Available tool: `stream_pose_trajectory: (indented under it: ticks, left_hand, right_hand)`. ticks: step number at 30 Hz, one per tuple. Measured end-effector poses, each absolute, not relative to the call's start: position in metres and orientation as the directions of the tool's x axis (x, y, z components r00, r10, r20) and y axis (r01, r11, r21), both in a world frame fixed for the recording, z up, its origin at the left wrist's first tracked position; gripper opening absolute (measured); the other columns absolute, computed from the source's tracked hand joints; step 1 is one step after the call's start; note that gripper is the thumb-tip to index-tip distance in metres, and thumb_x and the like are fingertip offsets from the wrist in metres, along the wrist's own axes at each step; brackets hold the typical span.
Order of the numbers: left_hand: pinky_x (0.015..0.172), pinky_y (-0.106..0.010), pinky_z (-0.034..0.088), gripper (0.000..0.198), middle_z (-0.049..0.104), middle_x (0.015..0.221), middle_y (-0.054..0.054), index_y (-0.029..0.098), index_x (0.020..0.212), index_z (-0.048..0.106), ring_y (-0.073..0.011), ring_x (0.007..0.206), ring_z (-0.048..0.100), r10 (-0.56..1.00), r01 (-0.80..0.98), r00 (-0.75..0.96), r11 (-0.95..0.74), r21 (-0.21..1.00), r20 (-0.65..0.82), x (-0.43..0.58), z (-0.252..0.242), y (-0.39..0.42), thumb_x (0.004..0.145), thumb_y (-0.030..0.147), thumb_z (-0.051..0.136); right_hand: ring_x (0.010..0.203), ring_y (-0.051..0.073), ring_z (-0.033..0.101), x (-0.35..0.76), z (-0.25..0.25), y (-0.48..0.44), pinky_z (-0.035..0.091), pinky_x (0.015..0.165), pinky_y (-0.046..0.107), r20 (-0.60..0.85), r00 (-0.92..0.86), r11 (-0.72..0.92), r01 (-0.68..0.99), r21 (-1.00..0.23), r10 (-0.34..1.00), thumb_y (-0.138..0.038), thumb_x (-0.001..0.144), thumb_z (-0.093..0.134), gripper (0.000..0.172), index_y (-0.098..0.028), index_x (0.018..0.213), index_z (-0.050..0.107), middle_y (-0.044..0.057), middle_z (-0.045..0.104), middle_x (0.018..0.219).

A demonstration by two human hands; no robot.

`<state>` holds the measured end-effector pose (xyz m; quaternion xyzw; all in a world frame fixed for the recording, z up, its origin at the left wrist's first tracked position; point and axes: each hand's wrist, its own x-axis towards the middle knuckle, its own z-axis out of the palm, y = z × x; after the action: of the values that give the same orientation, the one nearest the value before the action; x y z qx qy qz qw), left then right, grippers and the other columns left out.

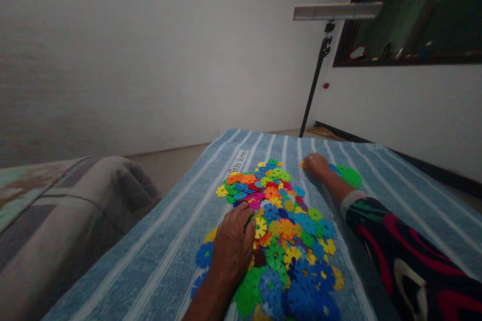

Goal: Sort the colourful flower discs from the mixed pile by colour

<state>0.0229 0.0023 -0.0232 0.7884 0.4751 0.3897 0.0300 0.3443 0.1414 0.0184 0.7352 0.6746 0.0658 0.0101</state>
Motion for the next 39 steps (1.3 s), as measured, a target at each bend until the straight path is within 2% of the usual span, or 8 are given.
stream_pose_trajectory:
  ticks: [6,11,17,21,24,34,39]
  left_hand:
    - [0.092,-0.044,0.053,0.027,0.07,0.111,-0.011,0.018,0.103,0.069,-0.0244,0.105,0.064,0.735,0.716,0.251,-0.579,0.39,0.63,0.023,-0.024,0.003,0.088,0.025,0.047]
    - [0.092,-0.044,0.053,0.028,0.07,0.112,-0.011,0.018,0.105,0.068,-0.0248,0.107,0.063,0.744,0.697,0.253,-0.584,0.416,0.619,0.023,-0.026,0.004,0.088,0.026,0.047]
    - [0.095,-0.045,0.051,0.028,0.069,0.113,-0.011,0.018,0.103,0.068,-0.0251,0.107,0.062,0.759,0.689,0.243,-0.573,0.443,0.604,0.025,-0.026,0.006,0.088,0.027,0.047]
    - [0.096,-0.045,0.049,0.029,0.069,0.113,-0.011,0.017,0.102,0.069,-0.0249,0.108,0.062,0.784,0.693,0.258,-0.557,0.458,0.564,0.026,-0.024,0.006,0.088,0.027,0.046]
    - [0.096,-0.045,0.049,0.03,0.069,0.113,-0.011,0.017,0.103,0.069,-0.0247,0.108,0.062,0.795,0.693,0.259,-0.548,0.468,0.549,0.026,-0.023,0.007,0.089,0.027,0.044]
    - [0.095,-0.043,0.049,0.031,0.07,0.112,-0.01,0.019,0.101,0.069,-0.0243,0.107,0.063,0.8,0.699,0.28,-0.549,0.458,0.531,0.025,-0.016,0.009,0.088,0.031,0.043]
    - [0.097,-0.044,0.048,0.033,0.068,0.117,-0.012,0.018,0.104,0.068,-0.026,0.111,0.062,0.819,0.693,0.268,-0.53,0.489,0.508,0.025,-0.013,0.006,0.082,0.039,0.054]
  right_hand:
    - [0.103,0.028,0.056,0.345,0.017,0.136,0.039,0.084,0.036,0.165,0.09,-0.111,0.987,0.119,0.982,-0.012,0.088,0.043,0.03,-0.008,0.099,0.07,0.021,0.065,0.106]
    - [0.1,0.026,0.056,0.333,0.02,0.122,0.037,0.08,0.032,0.216,0.043,-0.068,0.992,0.108,0.975,-0.01,0.089,0.041,0.031,-0.011,0.097,0.07,0.019,0.065,0.103]
    - [0.091,0.02,0.056,0.296,0.023,0.082,0.036,0.076,0.027,0.234,-0.163,0.157,0.987,0.044,0.959,-0.022,0.092,0.046,0.028,-0.018,0.083,0.072,0.009,0.067,0.091]
    - [0.088,0.018,0.055,0.273,0.025,0.055,0.037,0.078,0.027,0.28,-0.379,0.424,0.897,-0.122,0.882,-0.027,0.09,0.051,0.023,-0.019,0.083,0.071,0.006,0.066,0.087]
    - [0.092,0.018,0.054,0.262,0.025,0.042,0.037,0.082,0.028,0.321,-0.436,0.512,0.833,-0.209,0.841,-0.024,0.087,0.055,0.017,-0.019,0.082,0.07,0.005,0.065,0.091]
    - [0.1,0.02,0.051,0.245,0.02,0.036,0.036,0.088,0.03,0.262,-0.409,0.46,0.871,-0.175,0.874,-0.029,0.084,0.063,0.014,-0.016,0.084,0.068,0.008,0.062,0.098]
    - [0.094,0.018,0.051,0.239,0.022,0.036,0.035,0.084,0.029,0.244,-0.365,0.416,0.886,-0.205,0.898,-0.026,0.084,0.061,0.015,-0.016,0.074,0.066,0.006,0.061,0.092]
